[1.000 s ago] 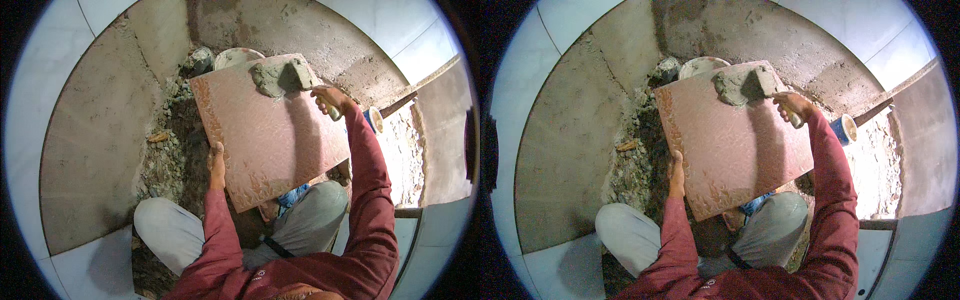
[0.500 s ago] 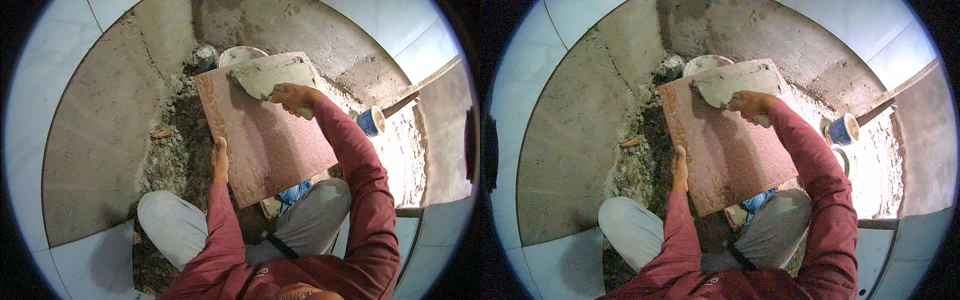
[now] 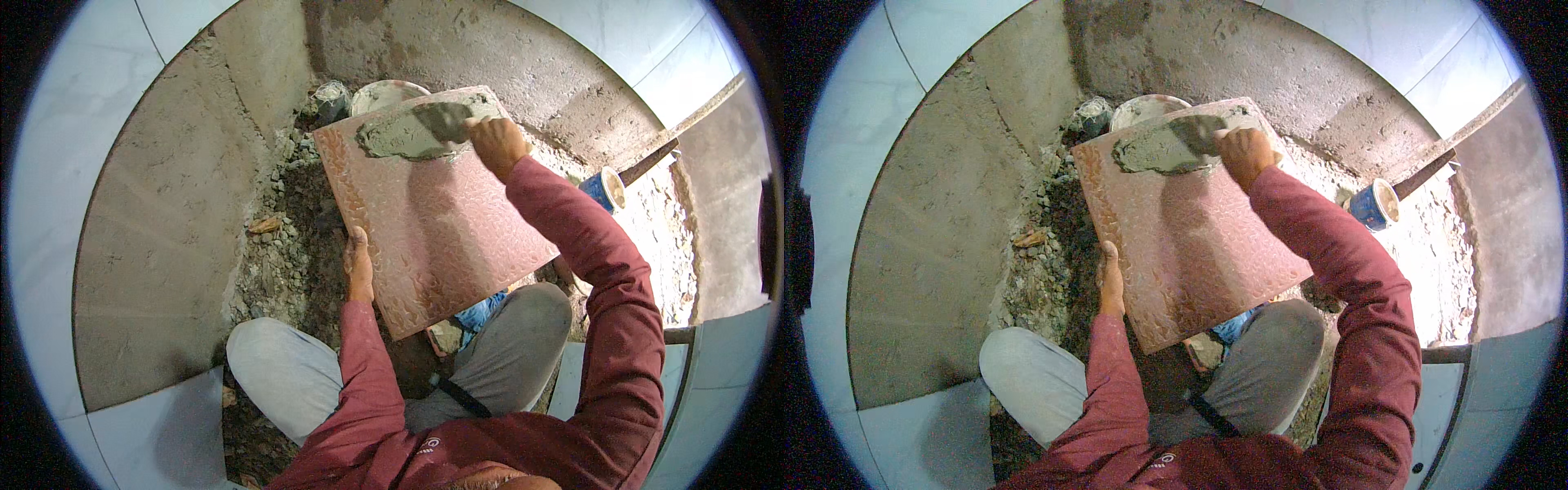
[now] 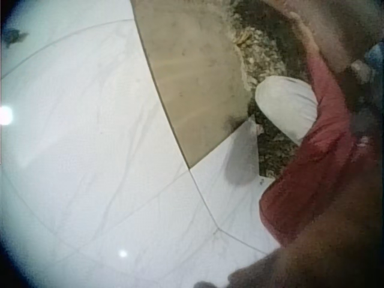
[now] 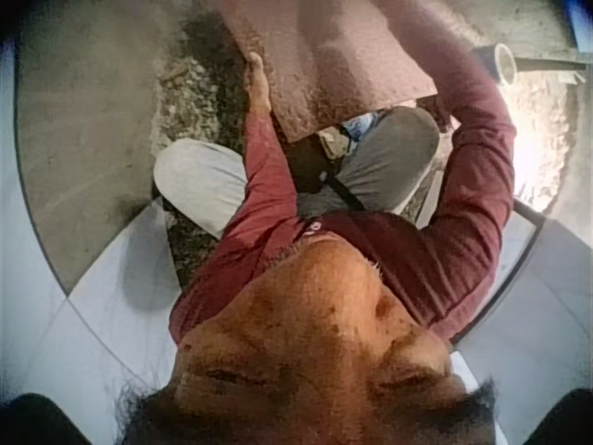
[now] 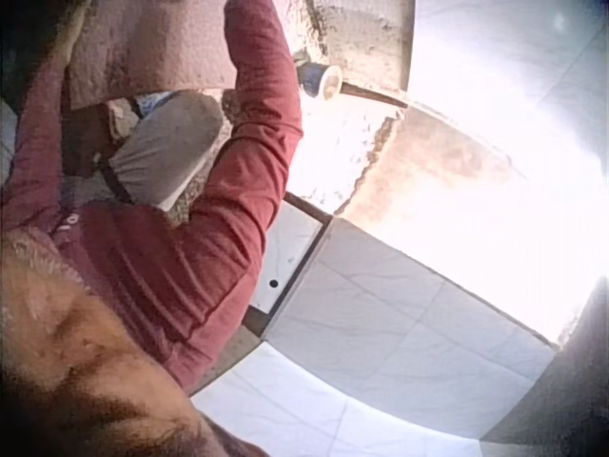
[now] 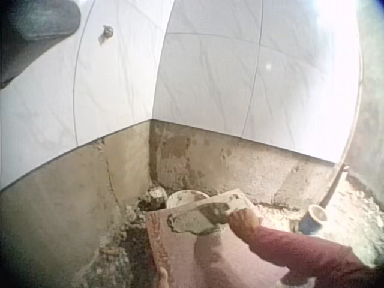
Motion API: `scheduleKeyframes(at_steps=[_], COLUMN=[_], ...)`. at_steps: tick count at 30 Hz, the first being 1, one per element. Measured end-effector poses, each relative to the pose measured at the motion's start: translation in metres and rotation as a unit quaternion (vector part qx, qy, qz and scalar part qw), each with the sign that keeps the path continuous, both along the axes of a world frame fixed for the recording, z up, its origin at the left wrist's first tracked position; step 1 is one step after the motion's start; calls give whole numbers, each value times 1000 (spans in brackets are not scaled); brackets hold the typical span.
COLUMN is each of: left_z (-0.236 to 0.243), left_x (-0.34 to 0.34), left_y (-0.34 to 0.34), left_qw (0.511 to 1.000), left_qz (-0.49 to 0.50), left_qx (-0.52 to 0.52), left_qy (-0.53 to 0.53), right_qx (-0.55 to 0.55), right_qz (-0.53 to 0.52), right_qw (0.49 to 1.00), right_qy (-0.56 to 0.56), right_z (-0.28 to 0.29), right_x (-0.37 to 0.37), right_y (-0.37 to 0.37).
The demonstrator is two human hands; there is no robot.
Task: The person applies mortar to the back of a tile using a trowel.
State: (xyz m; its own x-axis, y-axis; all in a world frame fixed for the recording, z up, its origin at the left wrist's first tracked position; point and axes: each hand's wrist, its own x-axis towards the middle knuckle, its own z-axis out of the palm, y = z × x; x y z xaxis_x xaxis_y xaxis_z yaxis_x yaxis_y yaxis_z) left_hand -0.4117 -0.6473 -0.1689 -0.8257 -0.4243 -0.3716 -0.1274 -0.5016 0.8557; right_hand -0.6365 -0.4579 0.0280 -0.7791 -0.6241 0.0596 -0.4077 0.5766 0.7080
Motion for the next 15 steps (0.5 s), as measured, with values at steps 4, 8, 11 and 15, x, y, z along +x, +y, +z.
scheduleKeyframes(at_steps=[4, 8, 11, 15], left_z=[7, -1, 1, 11], left_x=[0, 0, -3, 2], left_y=[2, -2, 3, -3], left_qw=[1000, 1000, 998, 992], left_qz=[27, 18, 5, -4], left_qx=[0, -20, -44, -82], left_qy=[-17, -17, -39, -94], right_qx=[10, -78, -256, -561], right_qz=[-89, -112, -205, -318], right_qw=[996, 990, 929, 636], right_qy=[0, -29, -173, -425], right_z=[6, 3, 0, 6], right_x=[-36, -76, -97, -78], right_y=[52, 95, 107, 103])
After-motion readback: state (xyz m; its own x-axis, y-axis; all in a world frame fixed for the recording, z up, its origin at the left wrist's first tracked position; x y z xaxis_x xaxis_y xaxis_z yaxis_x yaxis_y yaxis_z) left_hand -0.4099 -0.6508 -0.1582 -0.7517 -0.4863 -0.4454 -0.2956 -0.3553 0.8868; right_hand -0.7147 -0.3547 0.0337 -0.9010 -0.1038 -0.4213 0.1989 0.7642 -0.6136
